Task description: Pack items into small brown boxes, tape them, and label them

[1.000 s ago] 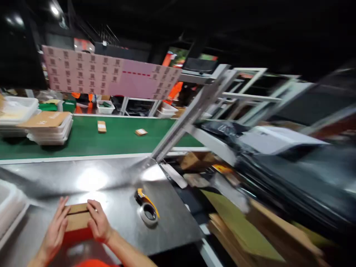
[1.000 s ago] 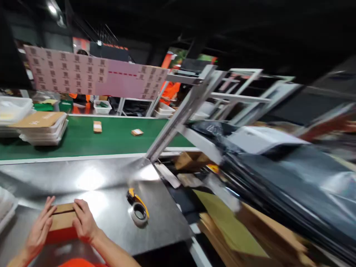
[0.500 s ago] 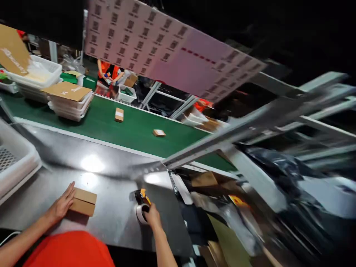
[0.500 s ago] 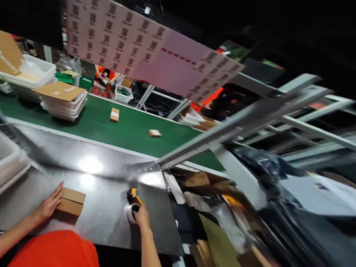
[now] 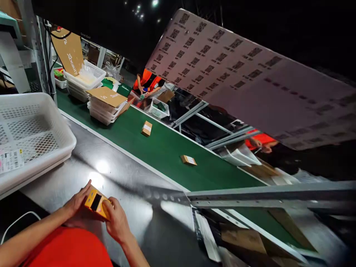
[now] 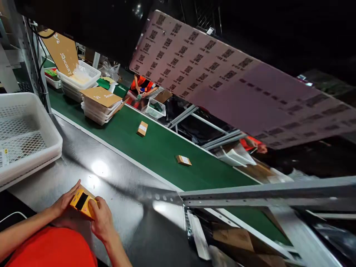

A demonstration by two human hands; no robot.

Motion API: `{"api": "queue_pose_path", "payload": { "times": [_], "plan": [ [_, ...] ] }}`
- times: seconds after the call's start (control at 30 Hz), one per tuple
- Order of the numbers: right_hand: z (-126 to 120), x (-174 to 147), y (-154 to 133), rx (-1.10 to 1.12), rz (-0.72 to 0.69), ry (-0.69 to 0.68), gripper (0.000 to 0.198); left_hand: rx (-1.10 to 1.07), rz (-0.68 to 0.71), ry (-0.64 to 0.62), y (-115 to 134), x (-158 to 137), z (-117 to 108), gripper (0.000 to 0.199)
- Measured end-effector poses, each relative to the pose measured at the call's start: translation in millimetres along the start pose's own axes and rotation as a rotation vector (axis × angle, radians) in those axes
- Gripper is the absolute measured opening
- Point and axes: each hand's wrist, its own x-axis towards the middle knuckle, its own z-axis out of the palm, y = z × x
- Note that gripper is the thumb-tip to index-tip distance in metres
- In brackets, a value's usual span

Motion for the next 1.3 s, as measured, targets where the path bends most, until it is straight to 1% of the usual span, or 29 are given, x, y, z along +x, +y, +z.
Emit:
{"api": "queue_pose_path", "payload": {
  "times": [0.07,0.1,0.17,0.23,0.27,0.3,0.33,0.37,0.4,0.5,0.57,0.67,0.73,0.83,0.93,1.0,1.1,1.2,1.3],
  "plan": [
    [11,4,3,-0.107,-0.044,0.014,0.073,-0.084,-0.038,0.043,1,2,6,0.083],
    [15,3,6,-0.127,-0.052,0.041,0.076,-0.123,-0.055,0.078,3,3,8,0.084],
    [19,-4,14,-0.109,-0.065,0.092,0.081,-0.205,-0.118,0.190,6,4,10,0.075],
    [21,-12,22,-0.065,-0.082,0.151,0.082,-0.281,-0.243,0.360,12,1,8,0.067],
    [22,-16,25,-0.047,-0.089,0.175,0.081,-0.318,-0.326,0.446,16,-1,7,0.067],
    [24,-19,27,-0.037,-0.092,0.190,0.079,-0.351,-0.407,0.508,20,-3,5,0.069],
    [27,-22,30,-0.033,-0.089,0.200,0.079,-0.384,-0.475,0.530,25,-5,4,0.071],
    [29,-24,32,-0.033,-0.079,0.201,0.079,-0.431,-0.533,0.522,31,-7,3,0.072],
    [32,-27,34,-0.032,-0.062,0.198,0.079,-0.486,-0.576,0.488,37,-8,4,0.072],
    [36,-33,41,-0.011,-0.024,0.172,0.082,-0.648,-0.622,0.341,55,-3,8,0.070],
    [35,-35,43,-0.003,-0.015,0.101,0.087,-0.735,-0.640,0.284,62,4,12,0.069],
    [27,-34,41,-0.023,0.014,-0.034,0.103,-0.796,-0.660,0.251,65,11,11,0.067],
    [20,-29,35,-0.025,0.018,-0.084,0.109,-0.779,-0.665,0.252,62,14,8,0.060],
    [8,-20,26,-0.011,0.014,-0.178,0.104,-0.667,-0.656,0.293,54,21,1,0.042],
    [-8,-12,18,-0.045,0.123,-0.331,0.094,-0.560,-0.655,0.323,48,31,-5,0.031],
    [-20,-9,12,-0.104,0.218,-0.411,0.090,-0.539,-0.664,0.317,43,38,-10,0.028],
    [-33,-3,1,-0.160,0.295,-0.479,0.087,-0.542,-0.666,0.298,36,42,-17,0.024],
    [-40,11,-13,-0.189,0.325,-0.537,0.087,-0.528,-0.669,0.293,28,41,-22,0.024],
    [-44,29,-26,-0.224,0.311,-0.603,0.083,-0.469,-0.677,0.322,20,37,-24,0.024]
  ]
}}
